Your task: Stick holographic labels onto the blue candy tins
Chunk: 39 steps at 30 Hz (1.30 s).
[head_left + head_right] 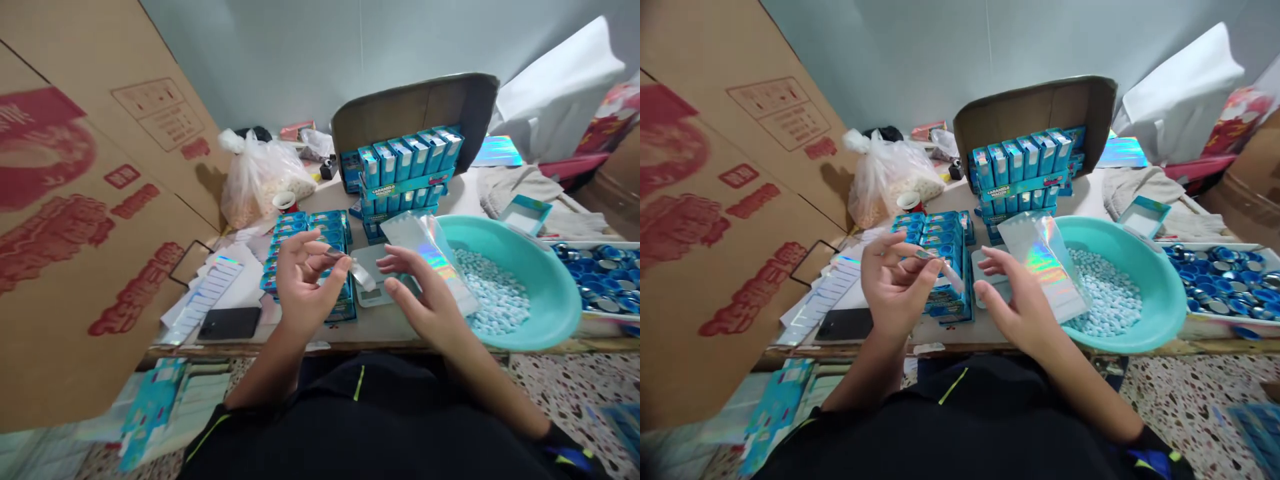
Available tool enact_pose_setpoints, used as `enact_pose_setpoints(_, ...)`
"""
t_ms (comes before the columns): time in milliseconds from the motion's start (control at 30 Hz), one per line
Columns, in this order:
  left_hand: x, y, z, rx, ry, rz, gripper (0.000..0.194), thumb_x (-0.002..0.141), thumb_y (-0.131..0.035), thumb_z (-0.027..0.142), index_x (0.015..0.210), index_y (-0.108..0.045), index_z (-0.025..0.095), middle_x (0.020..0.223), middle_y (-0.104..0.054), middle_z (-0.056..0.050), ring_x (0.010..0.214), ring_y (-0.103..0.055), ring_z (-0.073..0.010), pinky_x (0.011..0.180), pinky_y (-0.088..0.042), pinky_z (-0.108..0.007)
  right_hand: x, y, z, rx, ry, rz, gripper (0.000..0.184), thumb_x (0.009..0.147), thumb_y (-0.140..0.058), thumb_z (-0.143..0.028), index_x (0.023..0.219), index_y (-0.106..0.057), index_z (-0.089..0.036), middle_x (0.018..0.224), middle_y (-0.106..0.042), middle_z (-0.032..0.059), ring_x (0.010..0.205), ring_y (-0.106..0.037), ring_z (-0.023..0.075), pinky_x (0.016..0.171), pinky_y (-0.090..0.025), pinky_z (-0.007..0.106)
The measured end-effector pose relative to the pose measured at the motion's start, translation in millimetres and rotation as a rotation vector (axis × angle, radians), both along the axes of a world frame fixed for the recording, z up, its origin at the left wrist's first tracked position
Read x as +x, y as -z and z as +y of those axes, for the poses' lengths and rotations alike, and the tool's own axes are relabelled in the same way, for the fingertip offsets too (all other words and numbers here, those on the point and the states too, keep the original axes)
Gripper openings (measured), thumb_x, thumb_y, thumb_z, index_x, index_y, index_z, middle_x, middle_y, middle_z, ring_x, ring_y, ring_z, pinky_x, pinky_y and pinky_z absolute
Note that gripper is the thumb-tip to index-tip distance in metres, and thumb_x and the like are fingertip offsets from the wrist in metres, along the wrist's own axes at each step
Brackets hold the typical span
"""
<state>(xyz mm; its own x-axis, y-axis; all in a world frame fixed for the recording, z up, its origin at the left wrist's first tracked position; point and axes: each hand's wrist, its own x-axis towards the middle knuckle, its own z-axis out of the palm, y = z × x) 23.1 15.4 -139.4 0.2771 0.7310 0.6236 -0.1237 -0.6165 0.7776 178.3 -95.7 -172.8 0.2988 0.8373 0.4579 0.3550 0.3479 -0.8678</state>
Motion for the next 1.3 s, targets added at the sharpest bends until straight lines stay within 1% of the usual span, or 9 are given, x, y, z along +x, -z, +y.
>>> enact_pose_setpoints(133, -10, 6.9, 7, -0.078, -0.017, 0.08, 0.05, 0.084, -0.076, 0.027, 0.124, -0.047, 0.027, 0.091, -0.064, 0.003, 0.074, -0.073, -0.0131, 0.068, -0.063, -0.024, -25, 2.0, 29, 0.012, -0.236, 0.229, 0.054, 0.099, -0.067, -0.052, 0.142, -0.047, -0.027, 0.111, -0.065, 0.007, 0.102, -0.064, 0.0245, 0.09, -0.054, 0.04)
enact_pose_setpoints(367, -14, 16.5, 20, -0.132, -0.056, 0.101, 0.049, 0.086, -0.074, 0.026, 0.126, -0.045, 0.026, 0.094, -0.064, 0.002, 0.075, -0.074, -0.0128, 0.063, -0.061, -0.019, -33, 3.3, 44, -0.02, -0.296, 0.388, 0.045, 0.108, -0.044, -0.059, 0.136, -0.053, -0.024, 0.103, -0.063, 0.0053, 0.096, -0.063, 0.023, 0.094, -0.05, 0.041)
enact_pose_setpoints(500, -13, 17.1, 23, -0.13, -0.078, 0.065, 0.051, 0.084, -0.075, 0.024, 0.123, -0.042, 0.026, 0.097, -0.063, 0.002, 0.07, -0.071, -0.0096, 0.065, -0.06, -0.019, -33, 2.1, 50, 0.005, -0.289, 0.404, 0.044, 0.106, -0.049, -0.058, 0.133, -0.053, -0.023, 0.094, -0.063, 0.0041, 0.09, -0.063, 0.0222, 0.087, -0.052, 0.039)
enact_pose_setpoints(633, -12, 17.9, 25, -0.144, -0.063, 0.078, 0.053, 0.083, -0.075, 0.025, 0.122, -0.04, 0.027, 0.1, -0.063, 0.002, 0.066, -0.069, -0.008, 0.064, -0.059, -0.021, -32, 1.9, 55, 0.003, -0.231, 0.322, 0.028, 0.101, -0.063, -0.041, 0.122, -0.056, -0.023, 0.081, -0.059, -0.0002, 0.077, -0.061, 0.0184, 0.072, -0.05, 0.031)
enact_pose_setpoints(767, -12, 16.0, 26, -0.128, -0.072, 0.118, 0.037, 0.085, -0.073, 0.027, 0.11, -0.045, 0.024, 0.089, -0.068, 0.002, 0.081, -0.073, -0.0137, 0.081, -0.061, -0.029, -27, 4.0, 56, 0.021, -0.167, 0.276, 0.02, 0.102, -0.06, -0.036, 0.116, -0.058, -0.022, 0.08, -0.056, -0.0003, 0.072, -0.057, 0.0169, 0.066, -0.047, 0.029)
enact_pose_setpoints(833, -15, 14.4, 29, -0.095, -0.119, 0.169, 0.028, 0.086, -0.072, 0.028, 0.101, -0.048, 0.023, 0.082, -0.068, 0.003, 0.088, -0.073, -0.0155, 0.089, -0.059, -0.033, -24, 4.5, 57, 0.014, -0.136, 0.229, 0.021, 0.102, -0.057, -0.036, 0.118, -0.058, -0.022, 0.08, -0.055, -0.0003, 0.072, -0.055, 0.0166, 0.064, -0.044, 0.028)
enact_pose_setpoints(1033, -27, 17.7, 44, 0.002, -0.231, 0.429, 0.02, 0.084, -0.073, 0.031, 0.083, -0.055, 0.022, 0.079, -0.067, 0.002, 0.079, -0.065, -0.0161, 0.085, -0.054, -0.034, -15, 9.7, 72, -0.116, -0.139, 0.119, 0.025, 0.1, -0.05, -0.038, 0.118, -0.056, -0.021, 0.077, -0.051, -0.001, 0.067, -0.048, 0.0159, 0.057, -0.036, 0.027)
enact_pose_setpoints(1200, -29, 23.1, 47, 0.119, -0.331, 0.614, 0.017, 0.082, -0.073, 0.024, 0.081, -0.057, 0.023, 0.075, -0.067, 0.005, 0.074, -0.063, -0.0169, 0.111, -0.04, -0.052, -16, 26.3, 86, -0.171, -0.16, 0.129, 0.027, 0.1, -0.046, -0.039, 0.117, -0.054, -0.02, 0.075, -0.045, -0.0032, 0.062, -0.04, 0.0152, 0.058, -0.033, 0.028)
enact_pose_setpoints(1300, -29, 25.7, 47, 0.19, -0.368, 0.671, 0.017, 0.083, -0.072, 0.023, 0.082, -0.056, 0.024, 0.074, -0.067, 0.006, 0.073, -0.064, -0.0174, 0.116, -0.031, -0.056, -20, 35.4, 91, -0.172, -0.138, 0.107, 0.027, 0.101, -0.046, -0.039, 0.118, -0.054, -0.02, 0.073, -0.043, -0.0041, 0.063, -0.041, 0.0157, 0.06, -0.033, 0.028)
